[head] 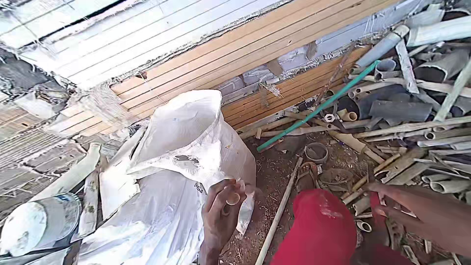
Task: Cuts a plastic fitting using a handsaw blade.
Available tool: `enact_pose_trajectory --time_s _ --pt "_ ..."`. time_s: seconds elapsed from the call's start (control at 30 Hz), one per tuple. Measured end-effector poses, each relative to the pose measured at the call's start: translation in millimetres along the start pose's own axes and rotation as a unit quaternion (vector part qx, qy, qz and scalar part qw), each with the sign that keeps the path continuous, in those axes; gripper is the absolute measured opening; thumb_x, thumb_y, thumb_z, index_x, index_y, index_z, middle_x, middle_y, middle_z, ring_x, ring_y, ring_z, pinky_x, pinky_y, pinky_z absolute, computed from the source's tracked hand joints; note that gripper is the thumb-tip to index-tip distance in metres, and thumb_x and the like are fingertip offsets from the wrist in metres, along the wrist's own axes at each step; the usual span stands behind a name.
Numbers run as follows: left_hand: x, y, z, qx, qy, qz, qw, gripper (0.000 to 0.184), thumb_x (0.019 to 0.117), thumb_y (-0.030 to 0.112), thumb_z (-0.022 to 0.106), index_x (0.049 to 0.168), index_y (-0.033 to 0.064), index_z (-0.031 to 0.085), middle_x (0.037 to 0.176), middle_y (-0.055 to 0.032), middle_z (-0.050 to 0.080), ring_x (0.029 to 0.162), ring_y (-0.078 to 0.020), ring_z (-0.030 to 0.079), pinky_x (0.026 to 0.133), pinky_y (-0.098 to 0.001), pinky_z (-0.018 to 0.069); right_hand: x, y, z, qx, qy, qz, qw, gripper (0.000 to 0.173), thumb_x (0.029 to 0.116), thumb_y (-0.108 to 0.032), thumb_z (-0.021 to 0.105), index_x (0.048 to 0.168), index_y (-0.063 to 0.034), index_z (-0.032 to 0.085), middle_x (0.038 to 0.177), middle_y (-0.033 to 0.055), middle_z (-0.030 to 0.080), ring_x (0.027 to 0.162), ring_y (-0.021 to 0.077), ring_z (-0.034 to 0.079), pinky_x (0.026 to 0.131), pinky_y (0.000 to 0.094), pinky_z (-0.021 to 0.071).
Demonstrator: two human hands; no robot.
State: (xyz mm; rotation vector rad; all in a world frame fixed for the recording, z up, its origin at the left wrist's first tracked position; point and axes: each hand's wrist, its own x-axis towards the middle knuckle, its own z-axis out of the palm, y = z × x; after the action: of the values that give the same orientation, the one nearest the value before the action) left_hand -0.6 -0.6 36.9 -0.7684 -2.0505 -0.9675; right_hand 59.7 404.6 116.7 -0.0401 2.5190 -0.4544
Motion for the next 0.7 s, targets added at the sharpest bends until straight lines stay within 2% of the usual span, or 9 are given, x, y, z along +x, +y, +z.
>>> enact_pose_trajectory --time_s 0.1,0.17,0.23,0.3,0.37,0.47,0.57,0.63,0.7 --pt "70 18 -51 0.100 0.154 0.095 0.978 0.027 0.0980 0.034 0.069 0.122 0.0244 0.063 0.122 0.0102 0.064 0.121 -0.0035 0.058 0.102 -0.0231 0.0488 7 4 -3 0.004 -0.029 0.021 0.999 0.053 0.1054 -0.030 0.059 0.150 -0.0042 0.048 0.121 0.0284 0.067 0.113 0.0475 0.064 0.099 0.0641 0.0463" --pt "112 1 -78 0.153 0.217 0.107 0.958 0.029 0.0960 0.028 0.072 0.119 0.0118 0.064 0.118 -0.0040 0.067 0.117 -0.0152 0.061 0.099 -0.0338 0.0502 9 8 0 0.006 -0.032 0.021 0.999 0.053 0.1053 -0.031 0.059 0.150 -0.0046 0.048 0.118 0.0279 0.067 0.108 0.0458 0.065 0.097 0.0632 0.0477" --pt "151 -24 -95 0.218 0.166 0.050 0.960 0.035 0.0971 0.027 0.070 0.122 0.0037 0.065 0.122 -0.0160 0.065 0.113 -0.0230 0.062 0.095 -0.0393 0.0514 9 5 1 0.005 -0.040 0.023 0.999 0.053 0.1057 -0.031 0.059 0.152 -0.0062 0.047 0.123 0.0286 0.065 0.112 0.0458 0.064 0.099 0.0624 0.0468" --pt "178 -46 -107 0.270 0.005 -0.085 0.959 0.041 0.0986 0.037 0.067 0.130 0.0111 0.064 0.131 -0.0173 0.060 0.103 -0.0298 0.064 0.085 -0.0525 0.0522 8 2 3 -0.003 -0.039 0.016 0.999 0.051 0.1058 -0.031 0.058 0.150 -0.0074 0.049 0.124 0.0275 0.065 0.115 0.0449 0.063 0.100 0.0609 0.0464" --pt "185 -58 -112 0.259 -0.095 -0.156 0.948 0.045 0.0982 0.041 0.067 0.133 0.0124 0.065 0.142 -0.0164 0.057 0.119 -0.0380 0.062 0.094 -0.0642 0.0488 5 -5 2 -0.006 -0.040 0.017 0.999 0.051 0.1061 -0.030 0.058 0.151 -0.0069 0.048 0.130 0.0272 0.063 0.120 0.0452 0.061 0.104 0.0602 0.0446" --pt "154 -34 -98 0.247 -0.026 -0.114 0.962 0.042 0.0992 0.044 0.061 0.125 0.0115 0.068 0.141 -0.0128 0.059 0.125 -0.0284 0.059 0.095 -0.0491 0.0512 -1 -12 -3 -0.003 -0.034 0.034 0.999 0.052 0.1066 -0.029 0.057 0.154 -0.0089 0.045 0.136 0.0260 0.060 0.126 0.0451 0.058 0.106 0.0602 0.0433" --pt "108 1 -55 0.156 0.053 0.007 0.986 0.028 0.0978 0.027 0.066 0.104 0.0008 0.072 0.117 -0.0189 0.066 0.105 -0.0179 0.066 0.081 -0.0277 0.0572 -5 -14 -5 0.001 -0.028 0.057 0.998 0.052 0.1072 -0.032 0.055 0.154 -0.0110 0.045 0.131 0.0235 0.063 0.122 0.0422 0.060 0.104 0.0592 0.0443" --pt "77 23 -6 0.049 0.018 0.030 0.998 0.018 0.0983 0.022 0.066 0.100 0.0050 0.069 0.104 -0.0108 0.066 0.097 -0.0076 0.065 0.077 -0.0177 0.0551 -7 -13 -1 -0.007 -0.016 0.055 0.998 0.051 0.1074 -0.031 0.055 0.152 -0.0093 0.047 0.129 0.0226 0.064 0.121 0.0419 0.061 0.104 0.0598 0.0445" --pt "45 36 49 -0.057 -0.089 -0.001 0.994 0.017 0.0989 0.026 0.065 0.102 0.0110 0.073 0.107 -0.0074 0.070 0.100 -0.0073 0.066 0.079 -0.0185 0.0556 -8 -14 -3 -0.015 -0.022 0.053 0.998 0.050 0.1077 -0.032 0.054 0.152 -0.0091 0.047 0.136 0.0220 0.060 0.126 0.0415 0.057 0.106 0.0587 0.0432"
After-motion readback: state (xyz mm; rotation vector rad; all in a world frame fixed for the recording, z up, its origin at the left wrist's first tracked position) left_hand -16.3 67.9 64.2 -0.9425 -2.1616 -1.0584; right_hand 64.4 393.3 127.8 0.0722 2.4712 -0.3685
